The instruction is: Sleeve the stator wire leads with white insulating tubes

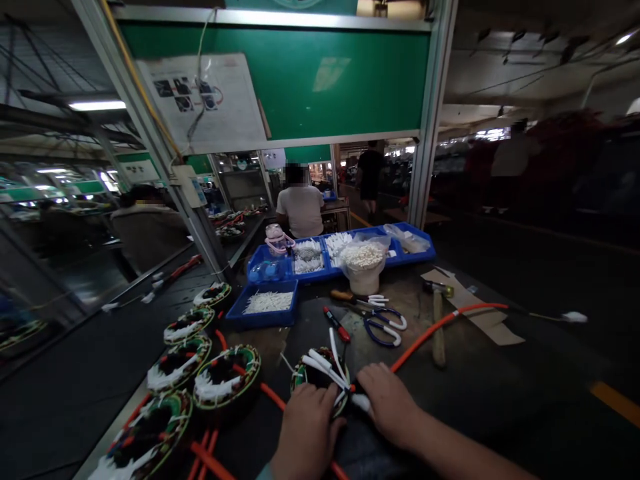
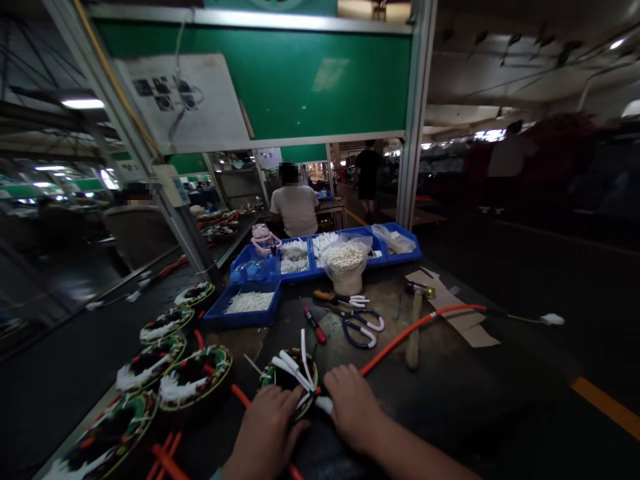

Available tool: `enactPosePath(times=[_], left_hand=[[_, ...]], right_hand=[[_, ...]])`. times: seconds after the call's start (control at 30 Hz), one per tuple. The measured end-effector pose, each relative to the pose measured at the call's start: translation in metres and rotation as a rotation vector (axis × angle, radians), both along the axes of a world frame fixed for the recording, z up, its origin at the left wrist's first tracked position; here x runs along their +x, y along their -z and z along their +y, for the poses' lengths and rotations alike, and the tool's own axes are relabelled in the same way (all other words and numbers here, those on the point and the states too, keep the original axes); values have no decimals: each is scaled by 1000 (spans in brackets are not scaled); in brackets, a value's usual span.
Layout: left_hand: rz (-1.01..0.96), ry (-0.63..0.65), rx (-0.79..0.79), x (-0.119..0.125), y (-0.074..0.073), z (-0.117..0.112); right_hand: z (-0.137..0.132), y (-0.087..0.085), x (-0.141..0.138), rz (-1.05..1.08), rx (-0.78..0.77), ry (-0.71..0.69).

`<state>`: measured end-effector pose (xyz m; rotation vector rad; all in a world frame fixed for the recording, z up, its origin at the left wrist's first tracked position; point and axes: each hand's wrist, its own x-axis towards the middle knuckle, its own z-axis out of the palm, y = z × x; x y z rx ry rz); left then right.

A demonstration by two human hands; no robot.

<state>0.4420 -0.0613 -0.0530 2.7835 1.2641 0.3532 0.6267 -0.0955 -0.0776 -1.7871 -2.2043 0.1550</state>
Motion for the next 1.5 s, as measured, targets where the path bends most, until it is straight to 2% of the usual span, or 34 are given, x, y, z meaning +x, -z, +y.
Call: enactPosePath(times=[0.1, 0.17, 0.27, 0.37, 0.43, 0.57, 0.73, 0.93, 1.07, 1.23, 1.27, 1.3, 1.33, 1.4, 1.5], left_hand=[[-10, -11, 132, -5, 13, -1], [-19, -45, 206, -5, 16, -2], [-35, -57, 210, -5, 7, -5], [-156, -20, 148, -12, -6, -4], [-268, -1, 95, -19, -8, -2], [-365, 58, -6, -30, 1, 1], [-383, 86, 15, -30, 7, 1], [-373, 88, 36, -30, 8, 0], [-457, 75, 33, -31, 7, -1], [-498, 101, 79, -31, 7, 1], [-494, 114, 98, -30, 7, 3], [-487, 130, 116, -30, 8, 5], [-481, 146, 135, -30, 8, 6], [-466, 167, 166, -31, 10, 9], [-448, 175, 199, -33, 13, 13]], right_hand=[[18, 0, -8, -26, 8, -67], [30, 0, -7, -11, 15, -107], [39, 5, -4, 42, -5, -141], [38, 14, 0, 117, -25, -176], [37, 18, 3, 252, 43, -216], [37, 19, 1, 545, 305, -339], [39, 13, -10, 563, 400, -397], [37, -3, -23, 550, 269, -427], [32, -16, -27, 537, 180, -426], [37, -24, -13, 541, 53, -540], [45, -26, -4, 520, 49, -516], [56, -29, 6, 480, 82, -433], [71, -33, 19, 432, 149, -301], [104, -44, 49, 327, 337, 60], [152, -66, 95, 249, 484, 354]])
